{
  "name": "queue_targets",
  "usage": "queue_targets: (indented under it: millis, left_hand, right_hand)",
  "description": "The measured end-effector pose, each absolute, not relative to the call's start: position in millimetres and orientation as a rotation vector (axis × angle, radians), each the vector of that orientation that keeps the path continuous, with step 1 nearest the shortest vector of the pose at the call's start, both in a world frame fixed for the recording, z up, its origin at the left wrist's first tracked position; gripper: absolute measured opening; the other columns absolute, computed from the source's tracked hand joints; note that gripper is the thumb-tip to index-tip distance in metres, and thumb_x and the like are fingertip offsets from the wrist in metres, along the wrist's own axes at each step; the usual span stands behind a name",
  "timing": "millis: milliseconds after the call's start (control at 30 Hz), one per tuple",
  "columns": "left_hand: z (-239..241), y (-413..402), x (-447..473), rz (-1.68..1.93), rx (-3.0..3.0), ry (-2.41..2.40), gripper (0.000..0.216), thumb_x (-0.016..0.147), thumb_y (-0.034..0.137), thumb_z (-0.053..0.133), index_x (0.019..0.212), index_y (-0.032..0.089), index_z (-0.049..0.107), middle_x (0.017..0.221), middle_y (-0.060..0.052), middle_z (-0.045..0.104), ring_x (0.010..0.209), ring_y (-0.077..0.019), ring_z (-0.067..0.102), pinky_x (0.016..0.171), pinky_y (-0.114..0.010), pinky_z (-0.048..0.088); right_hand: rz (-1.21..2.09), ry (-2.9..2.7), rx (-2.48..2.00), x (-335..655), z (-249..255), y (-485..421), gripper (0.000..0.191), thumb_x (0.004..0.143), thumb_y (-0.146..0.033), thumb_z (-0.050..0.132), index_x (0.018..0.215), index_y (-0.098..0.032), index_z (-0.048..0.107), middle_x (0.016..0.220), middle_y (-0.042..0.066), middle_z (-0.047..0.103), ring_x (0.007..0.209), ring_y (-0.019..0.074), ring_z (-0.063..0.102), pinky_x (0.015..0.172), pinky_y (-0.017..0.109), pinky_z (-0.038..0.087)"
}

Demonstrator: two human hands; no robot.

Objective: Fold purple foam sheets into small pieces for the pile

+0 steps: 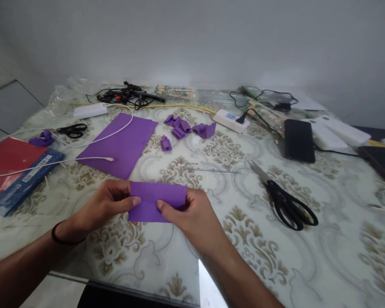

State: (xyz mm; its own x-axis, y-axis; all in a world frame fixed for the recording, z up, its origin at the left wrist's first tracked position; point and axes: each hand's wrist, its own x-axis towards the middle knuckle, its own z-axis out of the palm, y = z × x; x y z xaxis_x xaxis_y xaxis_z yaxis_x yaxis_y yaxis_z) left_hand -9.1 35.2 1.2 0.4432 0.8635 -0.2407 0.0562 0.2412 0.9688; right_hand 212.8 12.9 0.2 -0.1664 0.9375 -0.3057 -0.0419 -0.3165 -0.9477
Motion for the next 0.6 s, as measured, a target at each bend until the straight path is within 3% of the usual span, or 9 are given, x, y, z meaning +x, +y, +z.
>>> queue_targets:
  millis: [233,367,467,600]
  left_hand:
    - [6,43,-21,0.969,1.26,1.073,0.019,0.087,0.021,0.069,0.069,0.019,0.066,0.054,0.004,0.064,0.048,-0.0103,0.054,0.053,-0.022,0.044]
    - [6,37,-13,0.825,1.376,1.068,0.012,0.08,0.027,0.081,0.084,0.018,0.073,0.08,0.0,0.073,0.072,-0.0155,0.065,0.067,-0.024,0.052]
    - [1,29,-5,0.669,1.364,0.999,0.017,0.085,0.034,0.078,0.092,0.019,0.078,0.092,-0.004,0.078,0.085,-0.0218,0.071,0.077,-0.03,0.056]
    - [-5,23,1,0.655,1.306,1.032,0.021,0.092,0.041,0.072,0.091,0.02,0.077,0.082,-0.003,0.075,0.071,-0.0186,0.066,0.064,-0.027,0.05]
  right_hand:
    - [1.378,-1.096,-1.39,229,-7,19,0.03,0.068,-0.044,0.091,0.076,-0.017,0.081,0.078,0.007,0.079,0.062,0.0186,0.065,0.06,0.032,0.057]
    - [1.463,-1.178,-1.341,219,-5,16,0.029,0.074,-0.045,0.086,0.081,-0.017,0.081,0.079,0.007,0.08,0.063,0.0202,0.068,0.061,0.033,0.059]
    - [1.492,-1.263,-1.327,209,-3,12,0.025,0.076,-0.042,0.082,0.082,-0.017,0.08,0.074,0.005,0.078,0.06,0.0192,0.066,0.056,0.031,0.055]
    - [1.467,-1.325,-1.378,205,-5,8,0.02,0.077,-0.037,0.079,0.077,-0.017,0.076,0.068,0.003,0.072,0.057,0.0167,0.059,0.053,0.028,0.048]
